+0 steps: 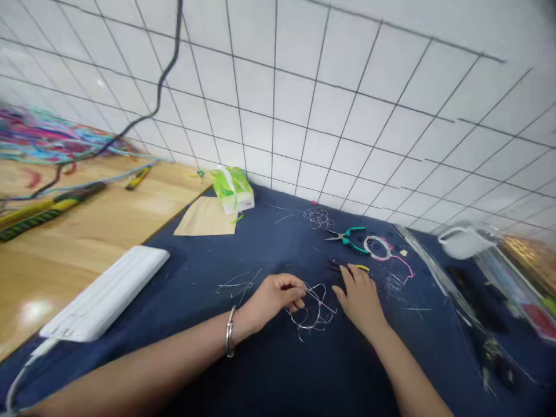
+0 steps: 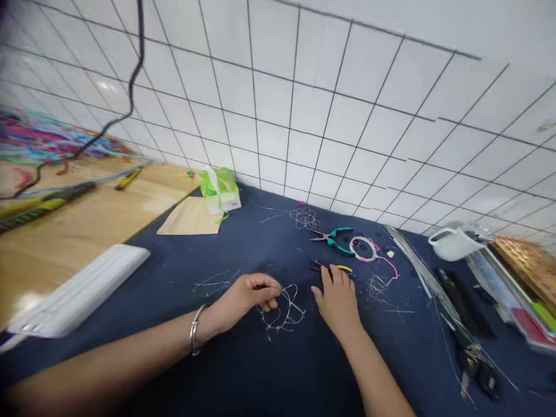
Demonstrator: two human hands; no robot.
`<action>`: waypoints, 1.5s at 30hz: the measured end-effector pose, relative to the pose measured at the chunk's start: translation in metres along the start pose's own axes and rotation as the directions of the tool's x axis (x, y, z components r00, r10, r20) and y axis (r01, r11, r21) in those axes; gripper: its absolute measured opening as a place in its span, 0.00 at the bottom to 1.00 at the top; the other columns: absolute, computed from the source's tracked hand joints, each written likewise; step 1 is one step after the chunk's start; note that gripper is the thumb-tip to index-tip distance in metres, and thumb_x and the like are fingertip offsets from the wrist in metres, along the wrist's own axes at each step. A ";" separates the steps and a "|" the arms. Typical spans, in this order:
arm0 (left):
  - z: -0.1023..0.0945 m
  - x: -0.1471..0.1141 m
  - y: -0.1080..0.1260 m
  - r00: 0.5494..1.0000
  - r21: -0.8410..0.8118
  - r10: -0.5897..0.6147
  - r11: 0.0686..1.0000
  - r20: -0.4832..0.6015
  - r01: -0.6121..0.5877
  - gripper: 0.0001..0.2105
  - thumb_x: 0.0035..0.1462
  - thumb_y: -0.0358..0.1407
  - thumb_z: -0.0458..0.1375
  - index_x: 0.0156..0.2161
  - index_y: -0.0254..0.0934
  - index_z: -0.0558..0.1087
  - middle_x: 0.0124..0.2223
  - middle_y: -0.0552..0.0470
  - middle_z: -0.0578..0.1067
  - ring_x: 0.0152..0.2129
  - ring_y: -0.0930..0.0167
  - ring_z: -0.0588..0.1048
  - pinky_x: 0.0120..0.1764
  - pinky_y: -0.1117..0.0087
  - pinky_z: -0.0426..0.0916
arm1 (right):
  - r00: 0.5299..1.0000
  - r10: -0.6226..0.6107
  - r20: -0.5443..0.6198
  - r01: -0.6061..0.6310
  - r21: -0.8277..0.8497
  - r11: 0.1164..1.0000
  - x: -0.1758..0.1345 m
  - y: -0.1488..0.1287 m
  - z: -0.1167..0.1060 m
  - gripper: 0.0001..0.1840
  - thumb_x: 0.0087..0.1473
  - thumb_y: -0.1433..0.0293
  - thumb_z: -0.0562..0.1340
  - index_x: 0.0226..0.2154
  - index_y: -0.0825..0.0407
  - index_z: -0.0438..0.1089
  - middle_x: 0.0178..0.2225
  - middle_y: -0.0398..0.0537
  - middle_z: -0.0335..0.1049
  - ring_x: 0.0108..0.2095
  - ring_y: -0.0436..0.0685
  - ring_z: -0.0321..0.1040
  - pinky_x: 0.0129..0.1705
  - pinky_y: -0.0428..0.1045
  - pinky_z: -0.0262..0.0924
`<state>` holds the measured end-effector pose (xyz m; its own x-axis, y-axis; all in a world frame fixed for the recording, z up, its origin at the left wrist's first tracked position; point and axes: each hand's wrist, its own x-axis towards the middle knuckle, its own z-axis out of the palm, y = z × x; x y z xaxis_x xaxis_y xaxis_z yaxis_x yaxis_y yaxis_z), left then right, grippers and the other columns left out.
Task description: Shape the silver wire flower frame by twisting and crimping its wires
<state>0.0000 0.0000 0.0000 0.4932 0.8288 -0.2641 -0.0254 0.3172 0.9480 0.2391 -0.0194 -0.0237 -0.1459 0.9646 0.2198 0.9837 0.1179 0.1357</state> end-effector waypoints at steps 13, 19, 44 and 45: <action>-0.001 0.002 0.001 0.999 -0.037 0.040 0.998 -0.032 -0.041 0.07 0.50 0.35 0.56 0.33 0.32 0.69 0.25 0.51 0.72 0.24 0.72 0.72 0.28 0.71 0.67 | 1.000 -0.007 -0.003 0.007 0.156 0.988 0.021 0.024 -0.003 0.18 0.53 0.60 0.53 0.44 0.50 0.63 0.41 0.53 0.61 0.43 0.62 0.54 0.43 0.55 0.49; -0.004 0.004 0.009 0.996 -0.093 0.030 0.995 -0.087 -0.038 0.07 0.50 0.35 0.57 0.33 0.32 0.69 0.26 0.51 0.72 0.24 0.72 0.72 0.29 0.71 0.67 | 0.997 0.072 -0.005 -0.066 0.363 0.929 0.019 0.021 0.002 0.13 0.53 0.62 0.52 0.32 0.53 0.66 0.32 0.54 0.61 0.38 0.61 0.55 0.42 0.56 0.49; -0.013 0.012 0.003 0.988 -0.179 0.039 0.982 -0.151 -0.066 0.09 0.49 0.37 0.58 0.34 0.33 0.69 0.27 0.51 0.73 0.25 0.73 0.73 0.30 0.72 0.67 | 0.826 0.358 0.435 -0.527 0.822 0.218 -0.011 0.008 -0.047 0.17 0.50 0.59 0.56 0.42 0.49 0.62 0.26 0.43 0.65 0.24 0.52 0.64 0.21 0.46 0.56; -0.013 0.013 0.002 0.986 -0.182 0.041 0.981 -0.159 -0.070 0.09 0.49 0.37 0.58 0.34 0.33 0.69 0.27 0.51 0.73 0.25 0.73 0.73 0.30 0.72 0.67 | 0.867 0.351 0.354 -0.485 0.762 0.429 -0.011 0.010 -0.048 0.16 0.50 0.60 0.56 0.42 0.48 0.63 0.29 0.45 0.65 0.26 0.53 0.65 0.25 0.48 0.58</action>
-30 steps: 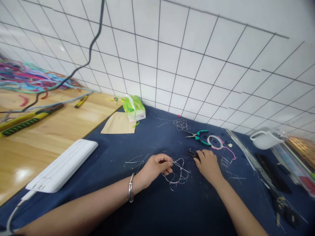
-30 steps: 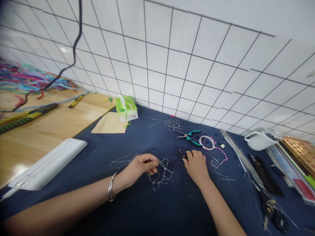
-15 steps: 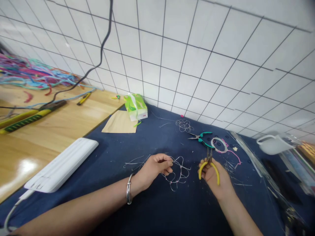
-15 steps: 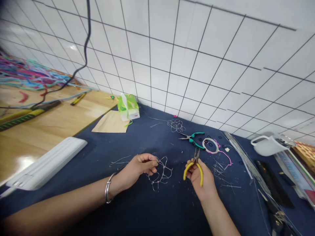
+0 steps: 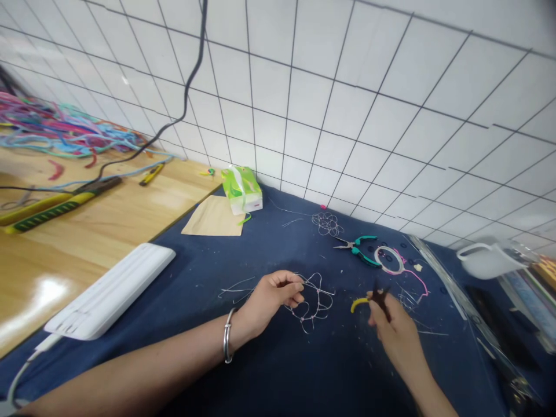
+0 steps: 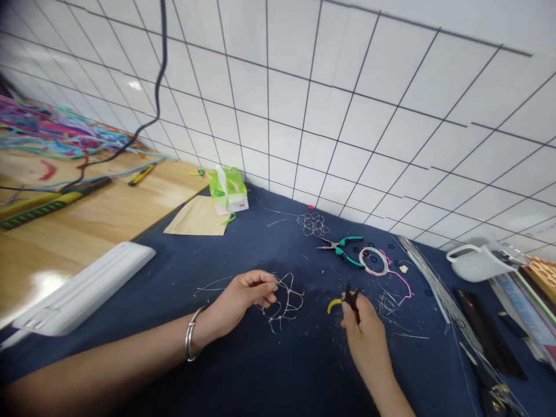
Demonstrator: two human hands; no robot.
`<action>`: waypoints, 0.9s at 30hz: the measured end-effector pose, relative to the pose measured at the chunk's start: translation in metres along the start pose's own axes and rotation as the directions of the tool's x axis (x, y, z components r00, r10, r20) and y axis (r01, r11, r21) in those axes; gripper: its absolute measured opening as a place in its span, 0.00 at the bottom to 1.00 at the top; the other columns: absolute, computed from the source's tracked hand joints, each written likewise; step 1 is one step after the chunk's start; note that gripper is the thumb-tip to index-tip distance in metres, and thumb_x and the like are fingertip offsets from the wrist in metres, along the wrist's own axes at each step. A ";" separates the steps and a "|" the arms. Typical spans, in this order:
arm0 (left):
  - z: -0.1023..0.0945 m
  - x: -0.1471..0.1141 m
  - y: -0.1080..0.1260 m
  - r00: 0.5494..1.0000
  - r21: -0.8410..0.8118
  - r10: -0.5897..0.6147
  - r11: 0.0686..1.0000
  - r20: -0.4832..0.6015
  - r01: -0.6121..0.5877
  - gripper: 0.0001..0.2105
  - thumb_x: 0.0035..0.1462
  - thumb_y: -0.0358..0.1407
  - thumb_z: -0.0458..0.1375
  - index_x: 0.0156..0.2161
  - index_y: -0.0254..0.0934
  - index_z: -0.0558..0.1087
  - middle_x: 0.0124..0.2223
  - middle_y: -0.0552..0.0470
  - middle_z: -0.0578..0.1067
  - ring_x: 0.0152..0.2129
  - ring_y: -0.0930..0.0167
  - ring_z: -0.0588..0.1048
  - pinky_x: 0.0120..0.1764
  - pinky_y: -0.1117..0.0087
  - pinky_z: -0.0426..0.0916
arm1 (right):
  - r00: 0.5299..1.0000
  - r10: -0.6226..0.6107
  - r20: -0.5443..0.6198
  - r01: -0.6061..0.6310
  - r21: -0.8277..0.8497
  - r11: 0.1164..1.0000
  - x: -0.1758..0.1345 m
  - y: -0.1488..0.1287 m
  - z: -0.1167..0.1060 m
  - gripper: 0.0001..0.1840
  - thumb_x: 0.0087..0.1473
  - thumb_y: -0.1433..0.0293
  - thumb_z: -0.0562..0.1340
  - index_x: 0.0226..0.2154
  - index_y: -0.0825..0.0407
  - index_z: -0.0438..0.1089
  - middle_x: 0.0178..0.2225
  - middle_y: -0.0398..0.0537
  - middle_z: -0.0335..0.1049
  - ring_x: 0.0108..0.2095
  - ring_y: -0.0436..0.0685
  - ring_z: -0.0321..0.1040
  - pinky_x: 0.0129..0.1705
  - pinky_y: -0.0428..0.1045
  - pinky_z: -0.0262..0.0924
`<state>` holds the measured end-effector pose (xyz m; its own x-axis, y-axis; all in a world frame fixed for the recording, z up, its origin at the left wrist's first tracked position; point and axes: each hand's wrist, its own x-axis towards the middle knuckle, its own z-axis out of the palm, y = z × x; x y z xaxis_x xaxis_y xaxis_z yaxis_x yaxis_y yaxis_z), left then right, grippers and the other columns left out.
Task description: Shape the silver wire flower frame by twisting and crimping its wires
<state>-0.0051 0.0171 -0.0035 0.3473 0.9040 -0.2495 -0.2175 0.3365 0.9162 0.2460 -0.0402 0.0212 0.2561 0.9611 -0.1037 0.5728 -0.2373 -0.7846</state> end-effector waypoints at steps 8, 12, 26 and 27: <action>-0.002 0.002 -0.001 0.993 0.003 0.070 0.998 -0.096 -0.070 0.10 0.49 0.37 0.59 0.35 0.33 0.70 0.28 0.50 0.74 0.26 0.73 0.73 0.30 0.73 0.67 | 0.887 -0.384 0.256 0.456 -0.359 0.814 -0.013 -0.004 0.034 0.19 0.52 0.72 0.50 0.46 0.44 0.62 0.44 0.49 0.62 0.42 0.56 0.62 0.42 0.51 0.61; -0.006 0.004 0.002 0.989 0.014 0.102 0.995 -0.107 -0.101 0.09 0.49 0.37 0.58 0.34 0.33 0.70 0.28 0.50 0.73 0.26 0.73 0.73 0.30 0.73 0.67 | 0.869 -0.409 0.278 0.479 -0.270 0.835 -0.009 -0.001 0.034 0.19 0.55 0.70 0.48 0.49 0.43 0.59 0.46 0.48 0.61 0.47 0.58 0.57 0.49 0.56 0.55; -0.004 0.002 0.000 0.998 -0.068 0.040 0.997 -0.057 -0.044 0.10 0.49 0.37 0.59 0.34 0.32 0.70 0.30 0.50 0.73 0.27 0.73 0.73 0.31 0.73 0.67 | 0.954 -0.220 0.203 0.252 -0.148 0.956 -0.023 -0.029 0.025 0.15 0.51 0.58 0.54 0.39 0.49 0.63 0.35 0.47 0.66 0.34 0.55 0.64 0.36 0.49 0.59; -0.002 0.001 0.000 0.999 -0.075 0.033 0.997 -0.042 -0.036 0.09 0.49 0.37 0.59 0.34 0.32 0.70 0.30 0.50 0.73 0.27 0.73 0.73 0.31 0.73 0.67 | 0.971 -0.188 0.149 0.209 -0.138 0.968 -0.021 -0.031 0.027 0.16 0.49 0.58 0.56 0.38 0.49 0.64 0.33 0.46 0.67 0.33 0.55 0.65 0.35 0.49 0.59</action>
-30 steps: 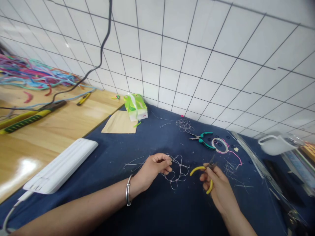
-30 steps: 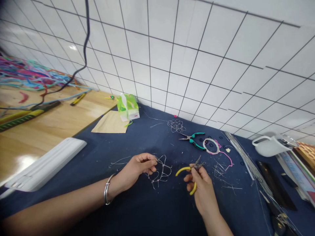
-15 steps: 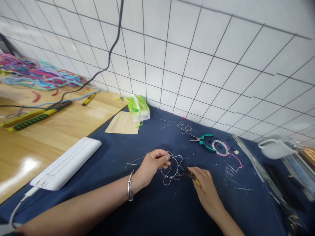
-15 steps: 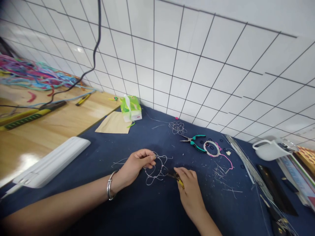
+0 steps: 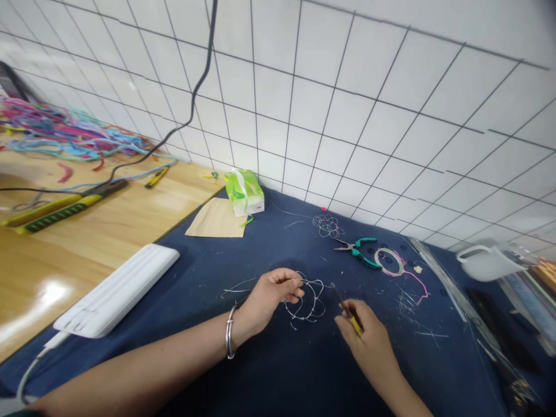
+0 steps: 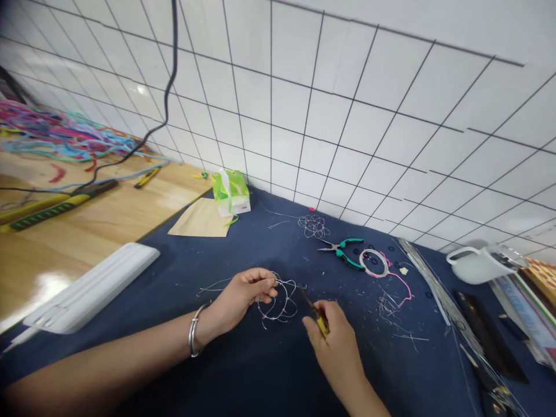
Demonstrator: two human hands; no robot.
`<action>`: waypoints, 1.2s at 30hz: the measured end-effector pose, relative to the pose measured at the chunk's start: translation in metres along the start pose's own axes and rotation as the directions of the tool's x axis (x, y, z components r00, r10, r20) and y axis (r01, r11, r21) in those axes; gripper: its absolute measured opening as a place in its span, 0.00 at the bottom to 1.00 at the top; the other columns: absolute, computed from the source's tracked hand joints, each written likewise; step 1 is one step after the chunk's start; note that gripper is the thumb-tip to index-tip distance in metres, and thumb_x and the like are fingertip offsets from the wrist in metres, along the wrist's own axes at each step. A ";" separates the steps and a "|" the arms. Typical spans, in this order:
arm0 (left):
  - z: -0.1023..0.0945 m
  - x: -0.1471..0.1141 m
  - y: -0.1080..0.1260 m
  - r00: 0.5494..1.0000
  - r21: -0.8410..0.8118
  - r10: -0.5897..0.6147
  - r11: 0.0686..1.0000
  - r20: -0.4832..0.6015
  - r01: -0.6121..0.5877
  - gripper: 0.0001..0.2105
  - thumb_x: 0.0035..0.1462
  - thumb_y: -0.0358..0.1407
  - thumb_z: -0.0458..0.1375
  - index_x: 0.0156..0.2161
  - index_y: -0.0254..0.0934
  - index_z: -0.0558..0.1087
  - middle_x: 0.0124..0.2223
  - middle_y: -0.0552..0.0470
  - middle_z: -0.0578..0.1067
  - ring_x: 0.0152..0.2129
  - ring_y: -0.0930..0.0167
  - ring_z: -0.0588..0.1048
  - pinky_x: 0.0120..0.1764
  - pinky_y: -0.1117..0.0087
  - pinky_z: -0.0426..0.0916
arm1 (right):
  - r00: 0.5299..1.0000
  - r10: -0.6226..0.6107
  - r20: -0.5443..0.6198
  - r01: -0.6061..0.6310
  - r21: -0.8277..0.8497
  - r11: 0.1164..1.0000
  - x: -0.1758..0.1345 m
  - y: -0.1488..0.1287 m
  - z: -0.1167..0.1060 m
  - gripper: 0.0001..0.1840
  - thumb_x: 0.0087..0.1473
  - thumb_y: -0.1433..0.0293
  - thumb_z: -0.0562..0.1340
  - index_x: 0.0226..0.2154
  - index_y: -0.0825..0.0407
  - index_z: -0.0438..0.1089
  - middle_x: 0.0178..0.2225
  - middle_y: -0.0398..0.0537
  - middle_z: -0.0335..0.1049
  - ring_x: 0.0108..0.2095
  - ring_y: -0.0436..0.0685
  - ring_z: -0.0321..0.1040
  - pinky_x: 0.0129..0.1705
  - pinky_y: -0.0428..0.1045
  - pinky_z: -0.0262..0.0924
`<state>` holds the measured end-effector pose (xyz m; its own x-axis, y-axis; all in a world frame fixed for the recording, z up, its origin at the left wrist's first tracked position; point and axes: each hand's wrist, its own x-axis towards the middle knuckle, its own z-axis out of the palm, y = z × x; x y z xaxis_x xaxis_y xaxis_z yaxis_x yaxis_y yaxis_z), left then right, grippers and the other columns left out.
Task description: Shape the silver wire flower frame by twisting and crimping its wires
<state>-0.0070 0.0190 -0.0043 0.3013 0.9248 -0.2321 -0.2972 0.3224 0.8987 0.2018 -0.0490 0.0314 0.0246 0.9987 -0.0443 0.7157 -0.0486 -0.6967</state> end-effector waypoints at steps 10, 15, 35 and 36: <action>0.008 -0.010 -0.003 0.998 0.041 -0.012 0.999 0.068 0.010 0.09 0.49 0.37 0.58 0.33 0.32 0.69 0.27 0.51 0.73 0.24 0.74 0.72 0.29 0.73 0.66 | 0.993 0.054 -0.105 -0.018 0.319 0.948 0.011 -0.025 0.012 0.13 0.51 0.61 0.55 0.35 0.52 0.66 0.22 0.42 0.67 0.23 0.50 0.62 0.27 0.44 0.56; 0.007 -0.008 -0.006 0.996 0.110 0.055 0.992 0.063 -0.062 0.07 0.50 0.36 0.57 0.33 0.33 0.68 0.27 0.52 0.73 0.24 0.74 0.72 0.28 0.73 0.67 | 0.984 0.011 -0.175 0.010 0.116 0.993 0.010 -0.035 0.011 0.11 0.50 0.62 0.56 0.32 0.51 0.67 0.23 0.42 0.67 0.23 0.50 0.63 0.28 0.44 0.56; 0.009 -0.004 -0.009 0.997 0.205 0.077 0.975 0.030 -0.082 0.05 0.48 0.33 0.57 0.31 0.33 0.67 0.38 0.49 0.73 0.28 0.72 0.75 0.30 0.73 0.69 | 0.957 0.006 -0.291 0.018 0.080 0.997 0.014 -0.038 0.014 0.09 0.48 0.66 0.56 0.33 0.50 0.67 0.29 0.43 0.70 0.28 0.51 0.67 0.33 0.44 0.58; 0.009 -0.004 -0.009 0.997 0.210 0.077 0.974 0.032 -0.082 0.05 0.49 0.33 0.57 0.31 0.33 0.67 0.38 0.49 0.73 0.28 0.72 0.75 0.30 0.73 0.69 | 0.959 0.009 -0.284 0.014 0.079 0.997 0.014 -0.038 0.015 0.09 0.48 0.66 0.56 0.33 0.50 0.67 0.29 0.43 0.70 0.28 0.51 0.67 0.32 0.44 0.59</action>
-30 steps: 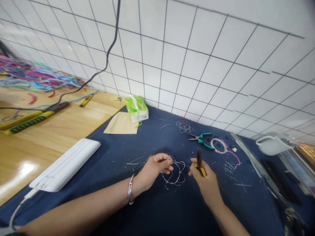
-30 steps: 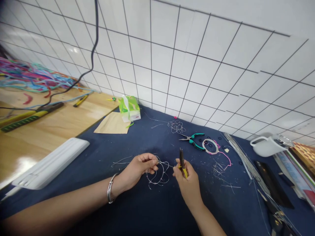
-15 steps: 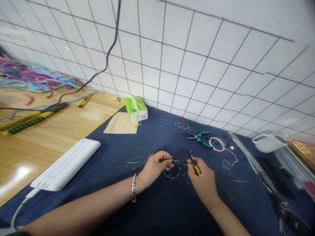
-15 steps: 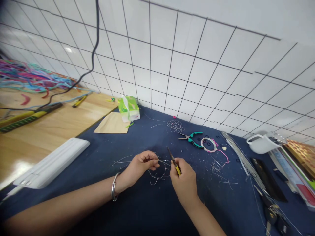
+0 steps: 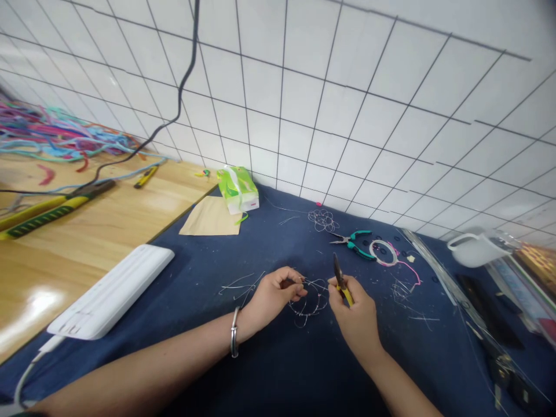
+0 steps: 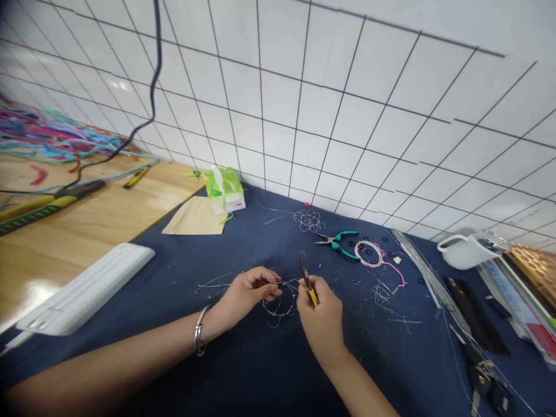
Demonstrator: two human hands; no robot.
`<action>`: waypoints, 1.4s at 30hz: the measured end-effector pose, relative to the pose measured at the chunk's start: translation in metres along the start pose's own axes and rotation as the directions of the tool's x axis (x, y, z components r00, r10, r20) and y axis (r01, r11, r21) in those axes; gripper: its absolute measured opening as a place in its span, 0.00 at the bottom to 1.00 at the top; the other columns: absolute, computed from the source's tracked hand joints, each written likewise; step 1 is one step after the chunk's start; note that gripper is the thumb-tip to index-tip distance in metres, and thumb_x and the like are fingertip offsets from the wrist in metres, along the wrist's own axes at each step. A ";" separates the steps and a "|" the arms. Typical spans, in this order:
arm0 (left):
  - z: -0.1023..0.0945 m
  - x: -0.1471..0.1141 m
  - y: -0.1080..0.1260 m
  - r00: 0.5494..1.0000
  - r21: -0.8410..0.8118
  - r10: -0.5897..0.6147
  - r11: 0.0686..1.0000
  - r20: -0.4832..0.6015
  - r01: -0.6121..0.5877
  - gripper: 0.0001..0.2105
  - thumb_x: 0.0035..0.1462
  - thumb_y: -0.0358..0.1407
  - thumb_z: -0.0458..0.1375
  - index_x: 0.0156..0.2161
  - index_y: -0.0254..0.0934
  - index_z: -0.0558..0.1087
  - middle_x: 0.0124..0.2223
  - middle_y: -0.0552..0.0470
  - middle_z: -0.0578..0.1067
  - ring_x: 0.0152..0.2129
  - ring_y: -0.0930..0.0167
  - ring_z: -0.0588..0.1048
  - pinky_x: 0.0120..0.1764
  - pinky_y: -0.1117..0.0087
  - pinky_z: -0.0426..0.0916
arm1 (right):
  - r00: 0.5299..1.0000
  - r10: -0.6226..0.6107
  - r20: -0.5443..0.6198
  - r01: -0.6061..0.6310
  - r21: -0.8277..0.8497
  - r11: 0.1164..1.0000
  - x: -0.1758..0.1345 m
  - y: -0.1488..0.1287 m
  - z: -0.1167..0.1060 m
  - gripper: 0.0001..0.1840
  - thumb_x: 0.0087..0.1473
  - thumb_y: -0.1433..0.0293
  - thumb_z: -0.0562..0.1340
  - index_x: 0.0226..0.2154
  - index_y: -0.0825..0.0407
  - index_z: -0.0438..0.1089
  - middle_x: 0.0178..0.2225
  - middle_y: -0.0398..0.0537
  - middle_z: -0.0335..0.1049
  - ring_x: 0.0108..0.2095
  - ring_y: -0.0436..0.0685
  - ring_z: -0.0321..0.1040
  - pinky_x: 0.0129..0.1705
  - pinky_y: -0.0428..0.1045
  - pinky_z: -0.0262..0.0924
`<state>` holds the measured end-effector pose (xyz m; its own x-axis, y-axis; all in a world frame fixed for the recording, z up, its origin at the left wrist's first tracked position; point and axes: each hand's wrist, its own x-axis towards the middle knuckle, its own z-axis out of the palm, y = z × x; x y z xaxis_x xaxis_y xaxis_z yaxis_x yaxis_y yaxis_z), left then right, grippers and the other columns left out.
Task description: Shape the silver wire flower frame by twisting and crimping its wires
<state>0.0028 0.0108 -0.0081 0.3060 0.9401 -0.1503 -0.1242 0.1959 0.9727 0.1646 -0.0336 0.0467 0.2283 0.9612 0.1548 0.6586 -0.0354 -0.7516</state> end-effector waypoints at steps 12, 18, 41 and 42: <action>-0.002 0.000 -0.005 0.999 0.078 0.039 0.996 0.027 -0.041 0.05 0.51 0.34 0.55 0.32 0.34 0.66 0.30 0.51 0.73 0.27 0.71 0.75 0.29 0.72 0.69 | 0.996 0.047 0.069 -0.050 0.041 0.998 -0.006 -0.014 -0.006 0.08 0.48 0.65 0.56 0.31 0.51 0.66 0.26 0.42 0.68 0.27 0.51 0.65 0.31 0.45 0.58; -0.002 -0.001 -0.007 0.996 0.096 0.069 0.993 0.059 -0.075 0.05 0.51 0.32 0.56 0.34 0.34 0.66 0.27 0.53 0.72 0.26 0.72 0.74 0.28 0.73 0.67 | 0.983 0.073 0.170 -0.094 0.118 0.989 -0.012 -0.019 -0.006 0.09 0.48 0.66 0.57 0.34 0.50 0.66 0.26 0.42 0.67 0.24 0.49 0.63 0.29 0.44 0.58; -0.007 0.000 0.003 0.976 -0.201 -0.049 0.975 0.212 0.092 0.07 0.49 0.33 0.59 0.32 0.33 0.65 0.26 0.54 0.71 0.20 0.76 0.70 0.26 0.74 0.66 | 0.960 -0.242 0.137 0.253 -0.071 0.965 0.005 0.015 -0.044 0.15 0.55 0.62 0.51 0.44 0.49 0.60 0.36 0.46 0.63 0.35 0.52 0.63 0.37 0.48 0.59; -0.007 0.001 0.003 0.976 -0.212 -0.049 0.973 0.214 0.095 0.07 0.49 0.33 0.59 0.32 0.33 0.66 0.26 0.53 0.71 0.21 0.76 0.71 0.26 0.74 0.66 | 0.952 -0.283 0.116 0.301 -0.185 0.936 0.009 0.026 -0.043 0.15 0.54 0.62 0.52 0.43 0.50 0.61 0.37 0.48 0.63 0.37 0.54 0.62 0.39 0.49 0.58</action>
<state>-0.0045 0.0141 -0.0061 0.5068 0.8478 -0.1563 -0.2918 0.3393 0.8943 0.2148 -0.0379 0.0560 -0.0524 0.9568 0.2861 0.8173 0.2057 -0.5382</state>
